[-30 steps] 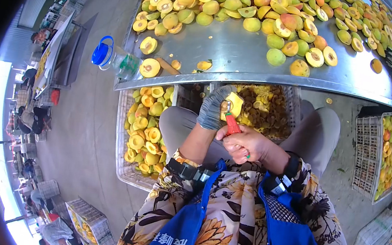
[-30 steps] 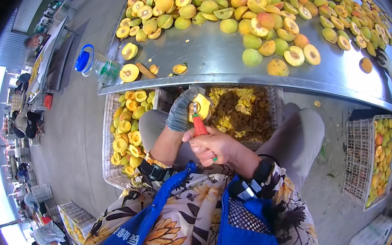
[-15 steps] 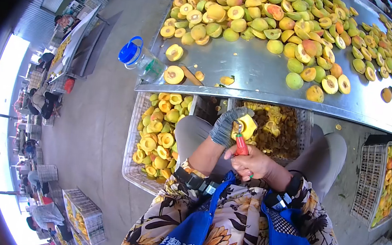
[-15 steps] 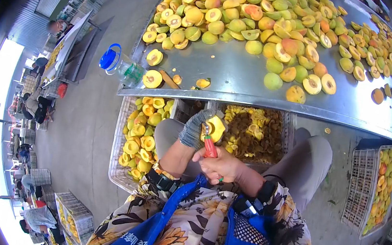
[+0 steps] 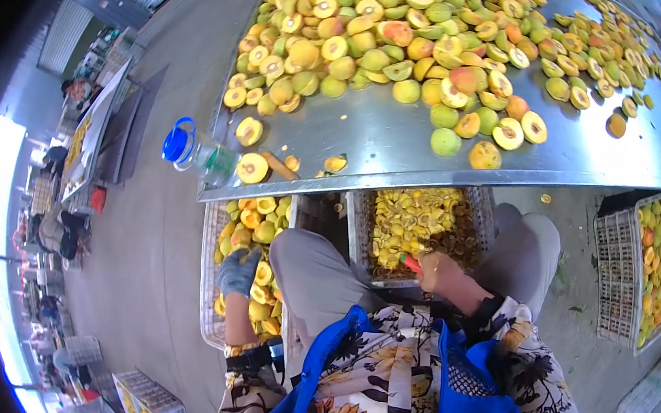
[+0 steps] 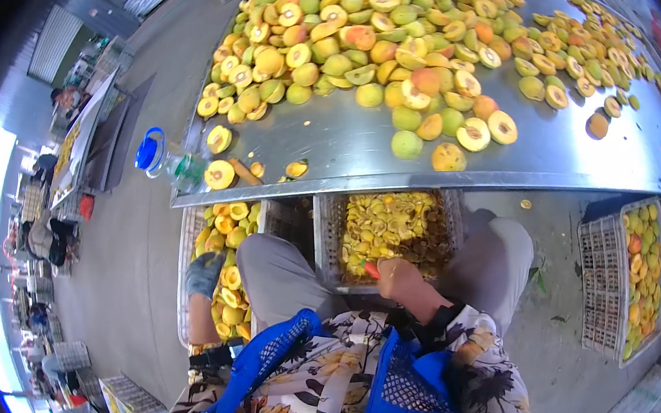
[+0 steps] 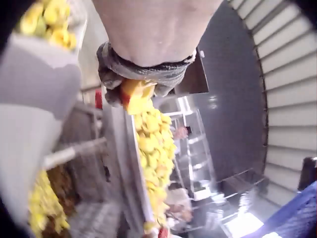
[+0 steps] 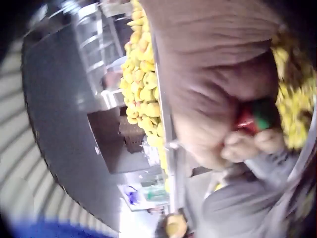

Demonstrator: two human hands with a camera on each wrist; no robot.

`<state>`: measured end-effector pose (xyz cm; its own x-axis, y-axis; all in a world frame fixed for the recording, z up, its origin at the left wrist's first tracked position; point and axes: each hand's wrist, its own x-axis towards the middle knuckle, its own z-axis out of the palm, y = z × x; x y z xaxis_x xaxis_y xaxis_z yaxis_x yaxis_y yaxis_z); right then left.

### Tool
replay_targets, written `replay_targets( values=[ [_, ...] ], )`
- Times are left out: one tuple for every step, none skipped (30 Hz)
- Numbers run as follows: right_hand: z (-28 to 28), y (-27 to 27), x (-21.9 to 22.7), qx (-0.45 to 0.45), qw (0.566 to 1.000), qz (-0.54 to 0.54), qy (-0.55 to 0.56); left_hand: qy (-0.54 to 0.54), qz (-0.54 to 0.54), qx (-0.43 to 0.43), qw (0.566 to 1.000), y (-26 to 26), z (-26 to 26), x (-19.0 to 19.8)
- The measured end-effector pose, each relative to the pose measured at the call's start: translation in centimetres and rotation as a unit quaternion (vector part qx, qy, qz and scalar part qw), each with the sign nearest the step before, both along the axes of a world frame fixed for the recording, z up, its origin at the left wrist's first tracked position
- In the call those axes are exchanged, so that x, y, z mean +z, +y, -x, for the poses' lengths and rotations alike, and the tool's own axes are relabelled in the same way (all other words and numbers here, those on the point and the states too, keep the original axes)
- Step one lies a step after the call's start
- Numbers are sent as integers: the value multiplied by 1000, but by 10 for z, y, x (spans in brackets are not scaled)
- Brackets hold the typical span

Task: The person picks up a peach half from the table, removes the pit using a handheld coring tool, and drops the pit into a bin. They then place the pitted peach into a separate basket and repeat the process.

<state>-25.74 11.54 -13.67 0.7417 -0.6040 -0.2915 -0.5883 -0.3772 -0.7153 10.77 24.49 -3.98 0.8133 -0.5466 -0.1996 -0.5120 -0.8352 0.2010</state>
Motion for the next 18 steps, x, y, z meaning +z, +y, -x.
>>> replay_targets(
  values=[
    [4,1,-4,-19,1000,13,20,-66,-1,-28,997,-4,2,8],
    [9,-1,-7,-37,998,29,42,-130,2,-53,990,-9,4,11],
    [10,-3,-11,-43,998,31,43,-106,86,-102,985,-25,7,12],
    [4,-3,-1,-63,997,7,34,-79,201,-133,967,-49,22,13],
    [1,-6,6,-82,996,-15,22,-90,253,-169,948,-81,44,14],
    [3,-7,8,-85,996,-9,20,18,317,-214,924,-117,68,16],
    [6,-4,9,-123,992,15,-33,35,266,-267,926,-155,98,18],
    [9,-3,12,-161,983,39,-85,-21,228,-340,912,-183,146,48],
    [14,-3,29,-180,979,18,-95,-11,195,-359,913,-212,178,49],
    [20,-2,33,-182,978,26,-98,-5,103,-422,901,-243,204,44],
    [27,0,34,-206,971,33,-117,-11,103,-447,888,-267,222,22],
    [35,2,37,-229,963,39,-135,21,105,-465,879,-296,236,-17],
    [42,2,44,-244,962,47,-118,47,0,-472,881,-293,263,16],
    [47,1,52,-246,961,53,-117,-54,28,-496,866,-297,271,-4],
    [52,1,60,-266,960,29,-85,-46,32,-482,875,-311,272,-20],
    [54,4,65,-287,957,1,-52,-36,32,-468,883,-318,275,-26],
    [56,6,68,-290,956,-4,-50,-33,27,-470,881,-313,273,-20],
    [58,5,71,-312,948,-4,-69,15,69,-464,883,-307,263,-13]
  ],
)
